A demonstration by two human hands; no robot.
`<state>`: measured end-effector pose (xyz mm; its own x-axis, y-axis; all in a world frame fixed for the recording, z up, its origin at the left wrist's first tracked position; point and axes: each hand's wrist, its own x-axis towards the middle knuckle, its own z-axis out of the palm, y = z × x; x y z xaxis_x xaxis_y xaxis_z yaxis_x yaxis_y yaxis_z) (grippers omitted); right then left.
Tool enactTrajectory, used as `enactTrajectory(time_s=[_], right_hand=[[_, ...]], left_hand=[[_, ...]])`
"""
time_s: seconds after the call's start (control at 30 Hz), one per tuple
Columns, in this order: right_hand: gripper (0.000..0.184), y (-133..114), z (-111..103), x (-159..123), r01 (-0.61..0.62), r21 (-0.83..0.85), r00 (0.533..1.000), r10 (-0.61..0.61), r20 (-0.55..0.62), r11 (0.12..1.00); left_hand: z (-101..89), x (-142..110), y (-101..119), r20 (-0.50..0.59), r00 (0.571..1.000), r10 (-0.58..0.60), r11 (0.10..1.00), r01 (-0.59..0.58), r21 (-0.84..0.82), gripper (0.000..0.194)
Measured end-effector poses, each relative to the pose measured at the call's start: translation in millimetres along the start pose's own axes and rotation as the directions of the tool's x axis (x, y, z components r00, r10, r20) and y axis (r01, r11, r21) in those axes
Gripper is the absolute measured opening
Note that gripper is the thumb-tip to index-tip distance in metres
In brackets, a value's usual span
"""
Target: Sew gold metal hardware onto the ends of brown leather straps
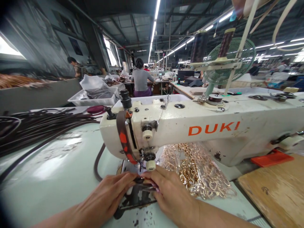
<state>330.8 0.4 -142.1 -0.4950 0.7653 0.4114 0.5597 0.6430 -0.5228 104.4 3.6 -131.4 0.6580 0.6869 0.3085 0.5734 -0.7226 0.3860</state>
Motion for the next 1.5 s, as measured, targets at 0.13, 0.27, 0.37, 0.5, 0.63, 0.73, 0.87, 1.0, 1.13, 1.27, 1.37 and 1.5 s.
enactTrajectory(time_s=[0.13, 0.27, 0.37, 0.5, 0.63, 0.73, 0.87, 1.0, 1.13, 1.27, 1.37, 1.5], right_hand=[[0.054, 1, 1, -1, 0.082, -0.046, 0.991, -0.076, 0.107, 0.996], [0.044, 0, 1, -2, 0.130, -0.125, 0.986, -0.115, 0.117, 0.984], [0.040, -2, 0, -2, 0.124, -0.160, 0.989, -0.109, 0.096, 0.979], [0.031, -6, 2, 0, 0.089, -0.134, 0.996, -0.091, -0.010, 0.987], [0.023, -10, 5, 1, 0.014, -0.078, 0.997, -0.020, -0.077, 0.997], [0.019, -10, 5, 1, -0.026, -0.031, 0.998, 0.024, -0.056, 0.999], [0.026, -7, 1, 1, 0.030, -0.024, 0.998, -0.028, 0.054, 0.999], [0.035, -5, -1, 0, 0.096, -0.046, 0.992, -0.092, 0.085, 0.994], [0.021, -9, 2, 3, -0.069, -0.035, 0.994, 0.071, 0.086, 0.997], [0.015, -19, 8, 10, -0.245, -0.053, 0.967, 0.248, 0.054, 0.968], [0.010, -24, 10, 16, -0.300, -0.099, 0.946, 0.309, 0.097, 0.949], [0.006, -21, 7, 19, -0.272, -0.247, 0.938, 0.313, 0.148, 0.930]], left_hand=[[-3.5, 3, -2, 0.134, 0.990, 0.040, 0.997, -0.048, 0.059, 0.024], [-8.3, 7, -1, 0.230, 0.969, 0.085, 0.994, -0.098, 0.046, 0.022], [-10.3, 9, 2, 0.247, 0.965, 0.087, 0.996, -0.091, 0.006, 0.019], [-6.9, 11, 4, 0.216, 0.967, -0.133, 0.983, 0.156, -0.095, 0.019], [-2.5, 8, 5, 0.120, 0.971, -0.204, 0.962, 0.222, -0.161, 0.018], [-3.0, 6, 7, 0.069, 0.980, -0.184, 0.962, 0.194, -0.190, 0.020], [-5.8, 6, 7, 0.078, 0.979, -0.187, 0.953, 0.200, -0.227, 0.023], [-9.2, 10, 4, 0.105, 0.986, -0.129, 0.967, 0.149, -0.206, 0.022], [-15.3, 16, 3, 0.167, 0.968, -0.189, 0.959, 0.219, -0.181, 0.021], [-19.7, 21, 5, 0.213, 0.933, -0.289, 0.922, 0.332, -0.202, 0.021], [-20.2, 24, 3, 0.171, 0.948, -0.268, 0.944, 0.293, -0.150, 0.016], [-22.3, 30, -5, 0.218, 0.956, -0.198, 0.971, 0.222, -0.091, 0.011]])
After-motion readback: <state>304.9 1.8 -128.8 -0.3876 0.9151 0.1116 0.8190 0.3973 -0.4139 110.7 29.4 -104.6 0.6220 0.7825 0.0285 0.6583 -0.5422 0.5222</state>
